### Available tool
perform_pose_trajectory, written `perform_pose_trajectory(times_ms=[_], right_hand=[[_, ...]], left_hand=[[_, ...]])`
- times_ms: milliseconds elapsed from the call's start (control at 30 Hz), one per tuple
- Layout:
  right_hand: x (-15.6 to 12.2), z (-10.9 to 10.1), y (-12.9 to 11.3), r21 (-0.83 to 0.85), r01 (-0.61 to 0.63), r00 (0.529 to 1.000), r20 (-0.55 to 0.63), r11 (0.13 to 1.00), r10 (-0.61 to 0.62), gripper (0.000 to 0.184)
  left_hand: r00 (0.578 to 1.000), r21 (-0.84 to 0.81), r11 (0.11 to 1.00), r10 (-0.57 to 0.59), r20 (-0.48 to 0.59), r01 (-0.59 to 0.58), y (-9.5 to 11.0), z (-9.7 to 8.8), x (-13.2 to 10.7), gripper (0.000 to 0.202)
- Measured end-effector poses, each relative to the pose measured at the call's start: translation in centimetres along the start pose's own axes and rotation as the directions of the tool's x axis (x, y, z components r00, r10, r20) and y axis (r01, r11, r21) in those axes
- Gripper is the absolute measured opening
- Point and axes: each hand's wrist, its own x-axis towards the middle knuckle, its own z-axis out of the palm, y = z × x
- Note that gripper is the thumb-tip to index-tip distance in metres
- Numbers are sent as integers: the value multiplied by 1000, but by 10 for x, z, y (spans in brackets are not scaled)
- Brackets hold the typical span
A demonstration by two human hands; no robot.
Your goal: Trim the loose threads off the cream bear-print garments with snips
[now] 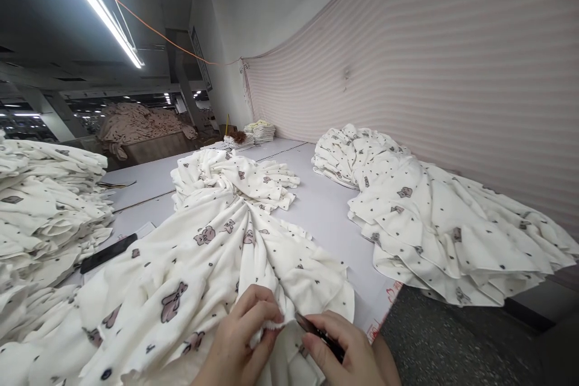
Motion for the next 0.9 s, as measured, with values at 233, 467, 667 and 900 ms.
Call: perform_pose_trajectory(times_ms=[233,467,667,900], right_hand=[[2,-1,-8,-53,31,999,38,998,-29,23],[1,-7,-6,-93,15,996,88,996,-7,23],[4,-14,-21,-208,36,988,157,977,-3,21],[8,-21,-39,-364,57,980,199,930,18,15]], left_hand=[[992,53,991,125,19,-126,-3,1,-3,23],[984,75,983,162,77,-168,-4,-2,-2,26],[979,66,979,185,90,-191,-5,-3,3,26],[975,103,973,194,112,-206,-2,-5,4,25]])
